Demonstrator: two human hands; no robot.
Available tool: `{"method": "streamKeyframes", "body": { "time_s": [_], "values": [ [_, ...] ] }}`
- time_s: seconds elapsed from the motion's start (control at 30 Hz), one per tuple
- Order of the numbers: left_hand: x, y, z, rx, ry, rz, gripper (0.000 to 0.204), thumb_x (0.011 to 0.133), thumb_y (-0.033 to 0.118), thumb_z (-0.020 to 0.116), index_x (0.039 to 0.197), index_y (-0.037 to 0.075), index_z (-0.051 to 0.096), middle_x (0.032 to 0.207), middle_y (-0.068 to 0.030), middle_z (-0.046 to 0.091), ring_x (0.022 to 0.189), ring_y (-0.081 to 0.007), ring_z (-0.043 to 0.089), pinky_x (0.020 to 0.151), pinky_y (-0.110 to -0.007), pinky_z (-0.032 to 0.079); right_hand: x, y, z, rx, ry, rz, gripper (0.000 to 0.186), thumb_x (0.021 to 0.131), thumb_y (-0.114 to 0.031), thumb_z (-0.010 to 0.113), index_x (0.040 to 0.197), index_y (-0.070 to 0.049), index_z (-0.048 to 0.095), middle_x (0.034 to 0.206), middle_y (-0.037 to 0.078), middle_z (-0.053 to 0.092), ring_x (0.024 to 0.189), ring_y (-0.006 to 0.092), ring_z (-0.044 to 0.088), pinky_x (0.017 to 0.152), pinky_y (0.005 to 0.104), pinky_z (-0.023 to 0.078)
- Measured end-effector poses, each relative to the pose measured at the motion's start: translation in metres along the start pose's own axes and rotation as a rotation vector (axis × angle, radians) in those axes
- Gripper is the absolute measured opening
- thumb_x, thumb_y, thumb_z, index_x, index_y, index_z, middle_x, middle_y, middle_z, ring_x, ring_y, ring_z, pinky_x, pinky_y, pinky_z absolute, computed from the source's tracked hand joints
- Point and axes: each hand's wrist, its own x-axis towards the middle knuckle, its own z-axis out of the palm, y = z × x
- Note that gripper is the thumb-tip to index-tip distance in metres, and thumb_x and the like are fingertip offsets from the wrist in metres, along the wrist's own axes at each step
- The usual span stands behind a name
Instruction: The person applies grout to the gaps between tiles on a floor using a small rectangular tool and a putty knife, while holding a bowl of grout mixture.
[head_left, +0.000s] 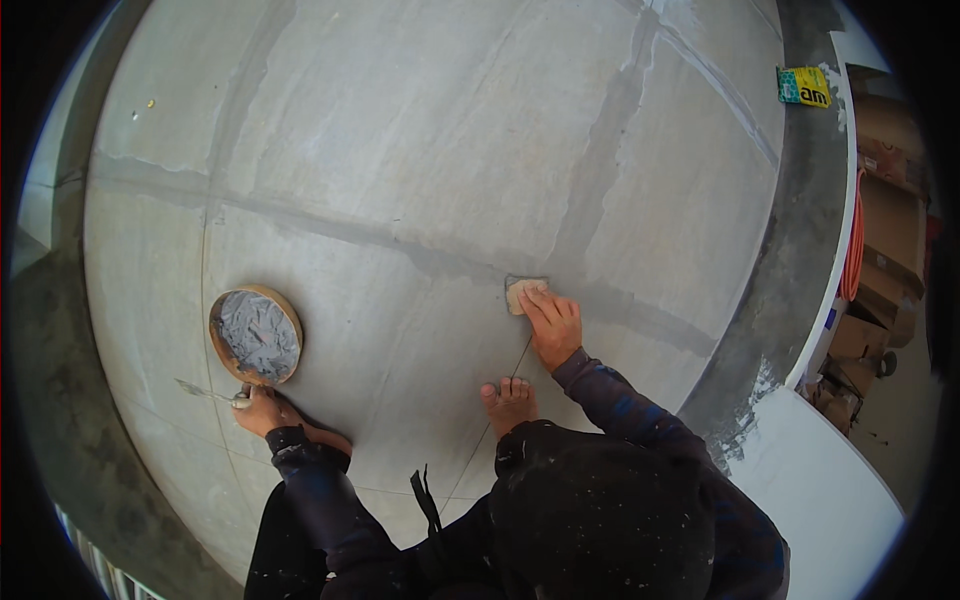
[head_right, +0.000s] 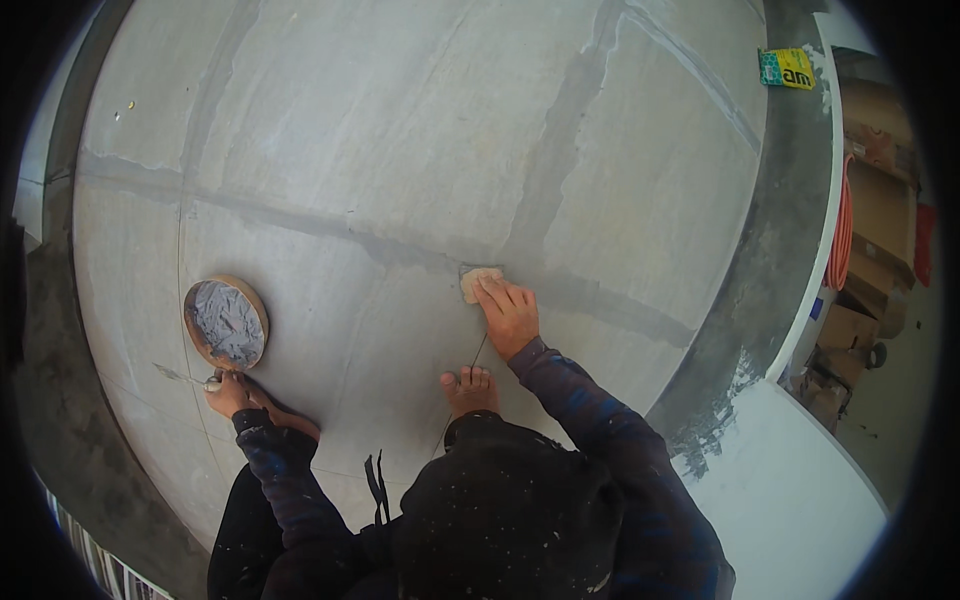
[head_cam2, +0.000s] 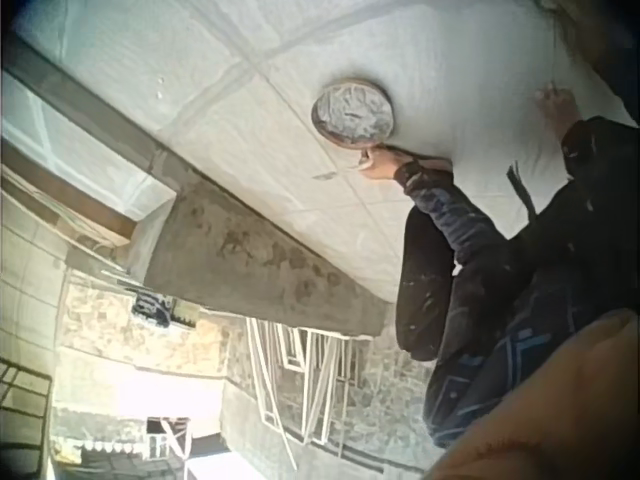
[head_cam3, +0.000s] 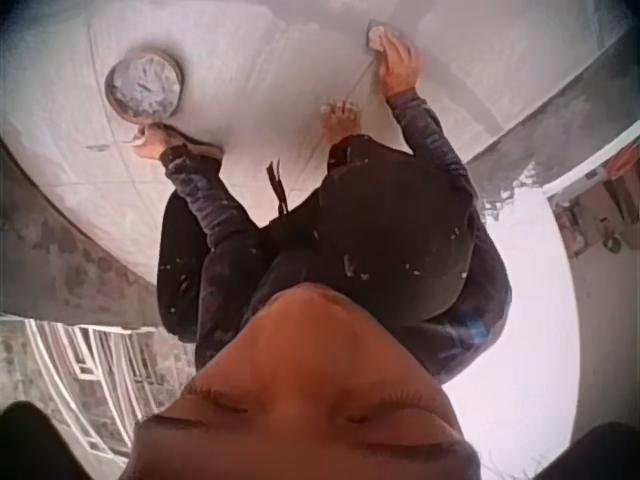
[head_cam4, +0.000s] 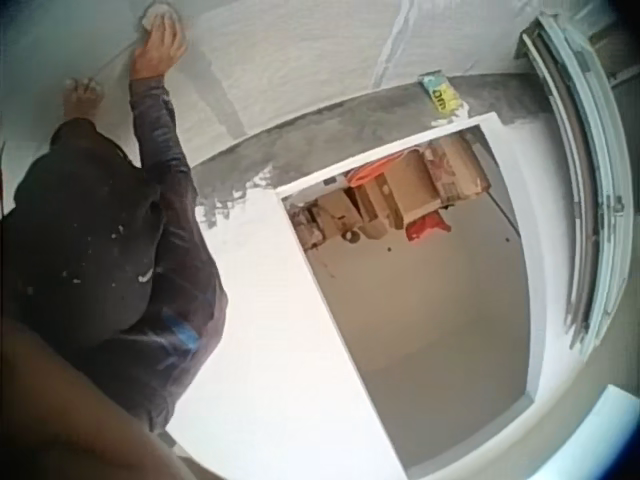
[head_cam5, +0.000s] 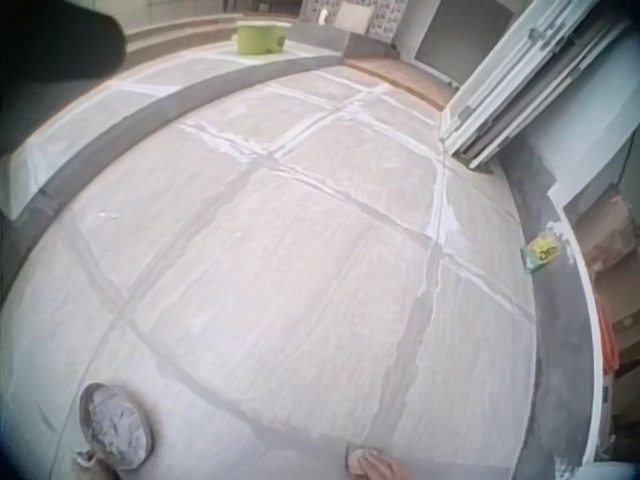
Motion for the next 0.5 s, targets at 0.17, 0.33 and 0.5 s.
{"method": "streamKeyframes", "body": {
  "time_s": [0.17,0.33,0.5],
  "values": [
    [-0.015,-0.014,-0.011,-0.052,0.057,-0.073,0.004,0.088,-0.008,0.059,0.092,-0.007,0.058,0.084,-0.0124,0.066,0.065,-0.0172,0.063,0.054,-0.03,0.05,-0.025,-0.008,-0.025,0.018,-0.102,0.09,0.047,0.08,0.0,0.067,0.126,-0.007,0.069,0.128,0.004,0.068,0.114,0.0248,0.062,0.094,0.0406,0.043],
    [0.005,-0.021,0.016,-0.033,0.027,-0.001,0.005,0.089,-0.007,0.06,0.092,-0.006,0.057,0.085,-0.0118,0.066,0.069,-0.0172,0.065,0.056,-0.029,0.052,0.004,0.006,0.016,-0.053,0.024,0.069,0.045,0.082,-0.002,0.067,0.126,-0.01,0.069,0.13,0.002,0.068,0.113,0.0229,0.062,0.092,0.0398,0.043],
    [0.003,-0.055,-0.007,-0.071,0.044,-0.072,0.008,0.089,-0.003,0.063,0.094,-0.006,0.057,0.086,-0.0113,0.067,0.069,-0.0173,0.066,0.058,-0.029,0.053,-0.075,0.006,0.008,-0.002,-0.146,0.143,0.044,0.083,-0.001,0.067,0.126,-0.01,0.07,0.131,0.002,0.069,0.115,0.0229,0.062,0.093,0.0419,0.042]
  ]
}}
